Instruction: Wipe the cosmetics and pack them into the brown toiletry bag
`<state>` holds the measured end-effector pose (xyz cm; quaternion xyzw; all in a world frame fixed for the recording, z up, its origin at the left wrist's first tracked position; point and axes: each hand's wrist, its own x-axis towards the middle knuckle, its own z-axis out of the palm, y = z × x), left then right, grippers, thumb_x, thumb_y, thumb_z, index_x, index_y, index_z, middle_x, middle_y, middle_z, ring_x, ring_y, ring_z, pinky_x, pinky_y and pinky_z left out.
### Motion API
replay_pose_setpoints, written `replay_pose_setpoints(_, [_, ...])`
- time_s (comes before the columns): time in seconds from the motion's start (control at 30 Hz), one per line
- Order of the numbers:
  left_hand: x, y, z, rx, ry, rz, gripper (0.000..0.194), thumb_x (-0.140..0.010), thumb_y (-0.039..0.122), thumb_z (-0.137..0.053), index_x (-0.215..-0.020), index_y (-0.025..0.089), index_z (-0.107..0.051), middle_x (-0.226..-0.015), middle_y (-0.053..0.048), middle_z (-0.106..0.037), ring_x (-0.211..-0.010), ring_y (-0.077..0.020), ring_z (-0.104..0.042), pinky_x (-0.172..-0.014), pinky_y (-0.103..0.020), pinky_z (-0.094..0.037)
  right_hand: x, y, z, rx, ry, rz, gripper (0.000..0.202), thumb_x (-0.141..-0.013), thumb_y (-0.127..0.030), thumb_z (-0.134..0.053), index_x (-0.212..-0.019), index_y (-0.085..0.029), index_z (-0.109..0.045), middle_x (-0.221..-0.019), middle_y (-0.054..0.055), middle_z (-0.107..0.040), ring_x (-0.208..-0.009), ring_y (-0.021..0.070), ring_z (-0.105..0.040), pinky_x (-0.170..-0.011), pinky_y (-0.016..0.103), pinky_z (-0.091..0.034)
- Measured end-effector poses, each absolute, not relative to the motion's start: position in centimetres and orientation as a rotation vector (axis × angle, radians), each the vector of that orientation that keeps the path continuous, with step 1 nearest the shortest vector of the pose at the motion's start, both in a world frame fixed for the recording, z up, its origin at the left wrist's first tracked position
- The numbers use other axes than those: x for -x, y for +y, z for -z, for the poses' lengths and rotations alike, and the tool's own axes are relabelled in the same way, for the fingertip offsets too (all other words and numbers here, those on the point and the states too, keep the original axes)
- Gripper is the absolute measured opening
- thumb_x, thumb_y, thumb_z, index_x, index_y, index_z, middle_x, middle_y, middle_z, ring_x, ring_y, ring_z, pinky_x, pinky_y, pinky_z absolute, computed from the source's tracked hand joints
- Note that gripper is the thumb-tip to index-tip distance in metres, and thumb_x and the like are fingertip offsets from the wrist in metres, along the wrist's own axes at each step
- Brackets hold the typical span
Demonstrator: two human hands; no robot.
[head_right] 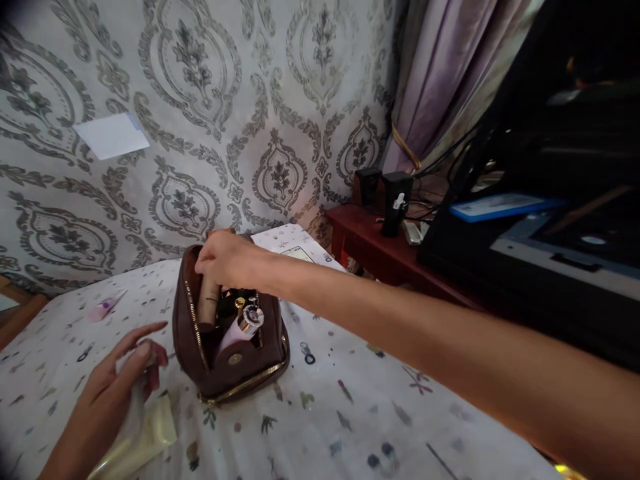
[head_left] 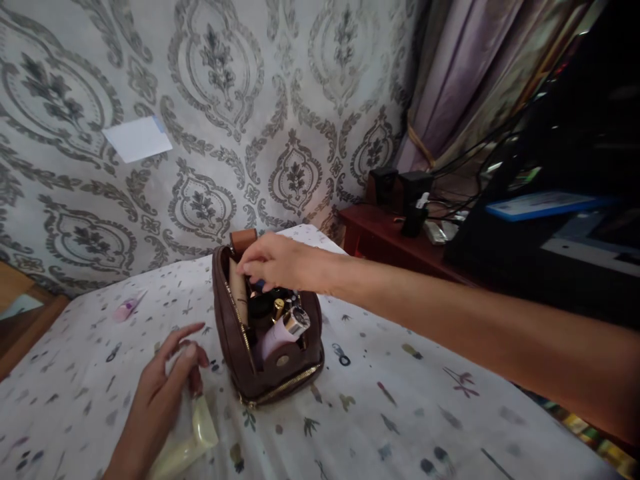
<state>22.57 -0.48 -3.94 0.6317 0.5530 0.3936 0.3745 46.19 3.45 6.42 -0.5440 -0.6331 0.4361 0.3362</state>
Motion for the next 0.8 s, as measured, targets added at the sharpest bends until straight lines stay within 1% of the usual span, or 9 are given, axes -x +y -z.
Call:
replay_pose_setpoints(0.1, [-23.1,2.0,3.7,-1.67,1.371,-0.97,0.071,-0.083,0.06,-0.06,-0.141,0.02,-0.048,-0.078,0.0,-0.064,-0.058,-0.0154,-0.056,-0.053,-0.026,-0.043,-48.4,1.9,-5.6,1.214,-1.565,-0.92,0.016,-0.09,-0.013,-0.053,-0.085,-0.014,-0.068,-0.079,0.002,-0.068,-0.074,0.0139,-0.065,-0.062,0.022,-0.053])
replay_pose_setpoints(0.2, [-23.6,3.9,4.6,-1.623,1.302,-0.93,0.074,-0.085,0.058,-0.059,-0.147,0.022,-0.043,-0.082,0.0,-0.068,-0.059,-0.0151,-0.058,-0.056,-0.026,-0.045,-51.0,1.0,-2.7,1.187,-1.409,-0.572,0.017,-0.09,-0.025,-0.055,-0.095,-0.016,-0.068,-0.097,0.005,-0.071,-0.093,0.0182,-0.066,-0.079,0.028,-0.054])
replay_pose_setpoints(0.23, [-23.8,4.2,4.9,-1.6,1.273,-0.927,0.073,-0.085,0.057,-0.06,-0.147,0.021,-0.044,-0.086,-0.001,-0.07,-0.064,-0.0165,-0.062,-0.06,-0.027,-0.048,-51.7,0.9,-1.5,1.208,-1.349,-0.518,0.02,-0.09,-0.027,-0.054,-0.099,-0.016,-0.067,-0.102,0.006,-0.071,-0.098,0.0197,-0.065,-0.083,0.03,-0.053])
replay_pose_setpoints(0.3, [-24.0,4.6,5.6,-1.546,1.227,-0.961,0.071,-0.085,0.057,-0.062,-0.144,0.02,-0.049,-0.099,-0.005,-0.074,-0.086,-0.0217,-0.068,-0.075,-0.03,-0.052,-52.6,0.7,1.1,1.284,-1.229,-0.542,0.026,-0.089,-0.031,-0.054,-0.106,-0.015,-0.066,-0.112,0.01,-0.069,-0.107,0.0223,-0.063,-0.091,0.035,-0.052])
replay_pose_setpoints(0.37, [-24.3,4.6,5.9,-1.475,1.196,-0.998,0.069,-0.083,0.057,-0.065,-0.14,0.021,-0.053,-0.116,-0.007,-0.074,-0.113,-0.026,-0.064,-0.095,-0.033,-0.049,-52.8,0.6,3.3,1.324,-1.124,-0.692,0.031,-0.089,-0.037,-0.054,-0.11,-0.016,-0.065,-0.118,0.011,-0.067,-0.111,0.0235,-0.061,-0.095,0.039,-0.05])
replay_pose_setpoints(0.4, [-24.4,4.6,5.9,-1.441,1.188,-1.005,0.069,-0.081,0.057,-0.066,-0.139,0.021,-0.055,-0.121,-0.007,-0.072,-0.12,-0.0269,-0.061,-0.101,-0.034,-0.047,-52.6,0.6,4.2,1.309,-1.074,-0.8,0.034,-0.09,-0.04,-0.053,-0.111,-0.016,-0.065,-0.12,0.012,-0.066,-0.111,0.0237,-0.062,-0.095,0.04,-0.051])
replay_pose_setpoints(0.53, [-25.0,4.3,5.7,-1.371,1.177,-1.005,0.072,-0.077,0.057,-0.071,-0.138,0.021,-0.056,-0.125,-0.007,-0.072,-0.122,-0.0281,-0.062,-0.106,-0.038,-0.045,-51.2,0.3,5.8,1.182,-0.962,-1.083,0.04,-0.089,-0.048,-0.055,-0.111,-0.017,-0.067,-0.116,0.01,-0.068,-0.112,0.0241,-0.062,-0.096,0.04,-0.051])
replay_pose_setpoints(0.67, [-25.3,4.2,5.5,-1.363,1.167,-1.016,0.075,-0.074,0.059,-0.073,-0.136,0.02,-0.058,-0.128,-0.008,-0.07,-0.125,-0.0293,-0.059,-0.109,-0.04,-0.043,-50.7,-0.1,5.7,1.142,-1.088,-1.057,0.044,-0.089,-0.053,-0.053,-0.108,-0.016,-0.068,-0.107,0.008,-0.071,-0.112,0.0253,-0.06,-0.099,0.041,-0.048])
replay_pose_setpoints(0.8, [-25.5,4.1,5.5,-1.355,1.171,-1.017,0.079,-0.073,0.061,-0.073,-0.137,0.018,-0.057,-0.131,-0.009,-0.068,-0.128,-0.0307,-0.057,-0.11,-0.041,-0.043,-51.1,-0.2,5.6,1.172,-1.162,-1.025,0.045,-0.092,-0.053,-0.049,-0.106,-0.015,-0.068,-0.101,0.008,-0.072,-0.106,0.0247,-0.062,-0.096,0.04,-0.049])
